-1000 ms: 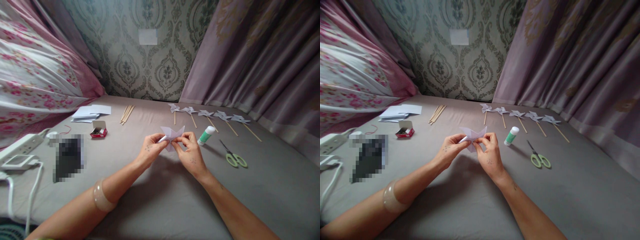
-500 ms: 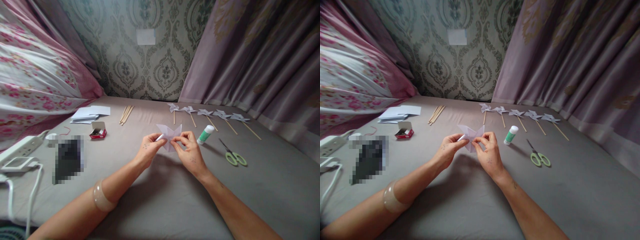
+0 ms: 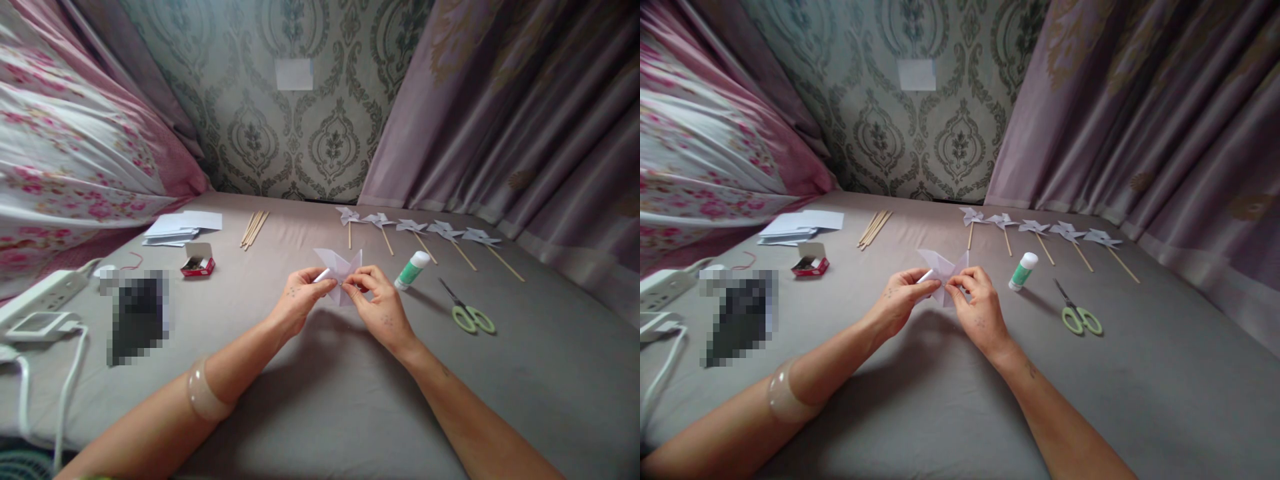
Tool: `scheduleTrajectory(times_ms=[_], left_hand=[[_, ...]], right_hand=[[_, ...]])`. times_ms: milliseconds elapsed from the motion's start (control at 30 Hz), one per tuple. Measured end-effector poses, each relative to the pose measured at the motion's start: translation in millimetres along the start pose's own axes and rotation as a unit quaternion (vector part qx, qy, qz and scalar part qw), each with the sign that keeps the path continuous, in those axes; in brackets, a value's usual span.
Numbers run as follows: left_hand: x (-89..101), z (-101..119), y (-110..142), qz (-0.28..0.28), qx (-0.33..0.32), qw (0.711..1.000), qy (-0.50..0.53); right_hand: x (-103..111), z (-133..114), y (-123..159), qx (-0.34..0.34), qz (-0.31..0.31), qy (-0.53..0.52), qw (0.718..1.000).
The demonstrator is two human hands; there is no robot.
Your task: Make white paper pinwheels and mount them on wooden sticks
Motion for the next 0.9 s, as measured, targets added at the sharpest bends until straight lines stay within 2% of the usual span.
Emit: scheduleTrajectory(times_ms=[500, 900], left_hand=[[-1.1, 6.6, 1.9, 0.012, 0.003, 1.0, 0.0], [1.3, 4.5, 1.1, -0.028, -0.019, 0.999, -0.02]], right_hand=[[3.8, -3.6, -1.7, 0.024, -0.017, -0.004, 1.0], [4.5, -2.2, -0.9, 0.011, -0.016, 0.007, 1.0]])
Point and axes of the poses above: each hand's wrist, its own y-axis away from the middle knuckle, its own x-axis out of the back of the hand, z = x × y, the point moved 1 cm from there along -y, towards the middle knuckle, and after that the axes turned 10 degrees about x, right-handed, at the moved point
